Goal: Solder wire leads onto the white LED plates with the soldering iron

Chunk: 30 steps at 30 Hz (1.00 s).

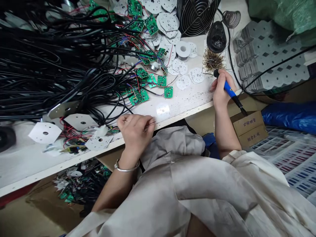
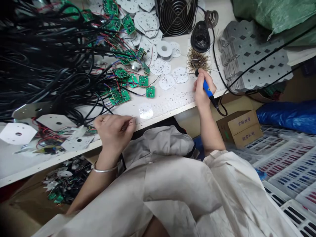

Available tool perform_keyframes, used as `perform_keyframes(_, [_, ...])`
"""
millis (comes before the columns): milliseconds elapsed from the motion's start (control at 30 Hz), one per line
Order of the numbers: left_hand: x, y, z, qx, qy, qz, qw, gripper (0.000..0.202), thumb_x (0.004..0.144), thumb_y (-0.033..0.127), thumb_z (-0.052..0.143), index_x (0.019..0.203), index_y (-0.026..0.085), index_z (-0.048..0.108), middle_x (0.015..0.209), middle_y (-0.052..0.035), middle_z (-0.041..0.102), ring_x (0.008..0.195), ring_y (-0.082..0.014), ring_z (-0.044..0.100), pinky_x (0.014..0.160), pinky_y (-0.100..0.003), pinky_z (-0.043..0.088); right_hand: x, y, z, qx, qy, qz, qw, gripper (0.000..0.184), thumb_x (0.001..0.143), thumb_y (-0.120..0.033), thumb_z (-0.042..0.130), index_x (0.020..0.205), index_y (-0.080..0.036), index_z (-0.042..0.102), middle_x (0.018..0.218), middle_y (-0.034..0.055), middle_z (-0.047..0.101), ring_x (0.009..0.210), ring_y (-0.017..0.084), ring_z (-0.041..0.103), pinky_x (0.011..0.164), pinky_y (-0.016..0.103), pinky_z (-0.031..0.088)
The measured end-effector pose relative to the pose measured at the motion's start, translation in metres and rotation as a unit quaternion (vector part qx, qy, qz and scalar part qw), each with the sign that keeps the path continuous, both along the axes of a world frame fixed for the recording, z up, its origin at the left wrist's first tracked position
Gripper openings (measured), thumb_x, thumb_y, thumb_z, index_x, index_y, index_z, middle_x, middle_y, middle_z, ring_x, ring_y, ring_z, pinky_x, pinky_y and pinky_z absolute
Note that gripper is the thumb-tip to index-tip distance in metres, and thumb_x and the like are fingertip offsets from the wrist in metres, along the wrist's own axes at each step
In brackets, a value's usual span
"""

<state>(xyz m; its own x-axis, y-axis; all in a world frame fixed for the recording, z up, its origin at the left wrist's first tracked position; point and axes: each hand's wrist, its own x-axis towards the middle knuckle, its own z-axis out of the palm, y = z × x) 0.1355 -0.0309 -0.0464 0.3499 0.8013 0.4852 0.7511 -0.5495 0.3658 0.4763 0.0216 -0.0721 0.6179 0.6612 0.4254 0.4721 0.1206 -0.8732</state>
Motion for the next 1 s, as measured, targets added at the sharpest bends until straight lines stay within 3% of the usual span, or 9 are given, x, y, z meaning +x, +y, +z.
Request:
perform_keyframes(133, [0.004,0.003,0.002,-0.012,-0.002,-0.033,0.999,0.006,0.091,0.021,0.064,0.092,0.026,0.063,0.102,-0.0028,0.076,0.092,-0.022,0.069,0.091,-0.044,0.043,-0.007,-0.005,0.004,-0.02,-0.038,0.009,0.999,0.053,0.095,-0.074,0.043,0.109,-0.028,0.066,0.059,-0.0043,0.053,0.055,0.015,0.059,0.058,0.036,0.054])
perform_keyframes(200, [0.005,0.006,0.002,-0.001,0.004,-0.053,0.999,0.006,0.09,0.02,0.064,0.093,0.025,0.062,0.108,-0.003,0.077,0.094,-0.0214,0.071,0.09,-0.041,0.045,-0.01,-0.007,0.009,-0.019,-0.042,0.012,0.999,0.057,0.095,-0.073,0.043,0.107,-0.023,0.067,0.059,-0.0042,0.053,0.051,0.014,0.058,0.055,0.035,0.053])
perform_keyframes(333, [0.005,0.012,0.001,0.006,0.014,-0.077,0.997,0.006,0.09,0.018,0.063,0.089,0.024,0.061,0.102,-0.0017,0.079,0.09,-0.0197,0.073,0.086,-0.037,0.047,-0.012,-0.007,0.014,-0.028,-0.052,0.008,0.998,0.06,0.094,-0.075,0.043,0.103,-0.022,0.068,0.056,-0.0055,0.052,0.045,0.011,0.051,0.051,0.031,0.05])
perform_keyframes(600, [0.006,0.013,0.0,0.013,0.004,-0.083,0.996,0.007,0.09,0.017,0.062,0.088,0.024,0.06,0.097,-0.0009,0.079,0.09,-0.0196,0.073,0.084,-0.036,0.049,-0.006,-0.003,0.003,-0.012,-0.045,0.019,0.999,0.053,0.096,-0.068,0.046,0.104,-0.021,0.069,0.057,-0.0073,0.05,0.045,0.01,0.054,0.052,0.03,0.053])
perform_keyframes(733, [0.007,0.014,-0.002,-0.006,-0.014,-0.072,0.997,0.006,0.091,0.019,0.062,0.089,0.024,0.062,0.095,-0.001,0.079,0.092,-0.0208,0.073,0.085,-0.037,0.05,-0.009,-0.006,0.009,0.014,-0.049,0.009,0.999,0.05,0.098,-0.064,0.046,0.102,-0.021,0.069,0.055,-0.0072,0.049,0.043,0.009,0.052,0.047,0.028,0.048])
perform_keyframes(867, [0.009,0.019,-0.001,-0.087,-0.031,-0.074,0.993,0.007,0.091,0.021,0.06,0.086,0.023,0.065,0.096,-0.003,0.079,0.094,-0.0223,0.072,0.086,-0.038,0.051,-0.034,-0.026,0.022,0.051,0.015,0.031,0.998,0.037,0.099,-0.055,0.053,0.099,-0.021,0.07,0.055,-0.0064,0.052,0.039,0.008,0.049,0.039,0.024,0.039])
perform_keyframes(1000, [0.014,0.024,0.0,-0.131,-0.031,-0.069,0.989,0.01,0.088,0.02,0.058,0.081,0.022,0.065,0.098,-0.0037,0.079,0.096,-0.0232,0.071,0.087,-0.039,0.051,-0.074,-0.058,0.027,0.093,0.112,0.144,0.979,0.026,0.096,-0.047,0.06,0.093,-0.024,0.071,0.048,-0.0087,0.048,0.034,0.007,0.045,0.035,0.022,0.033])
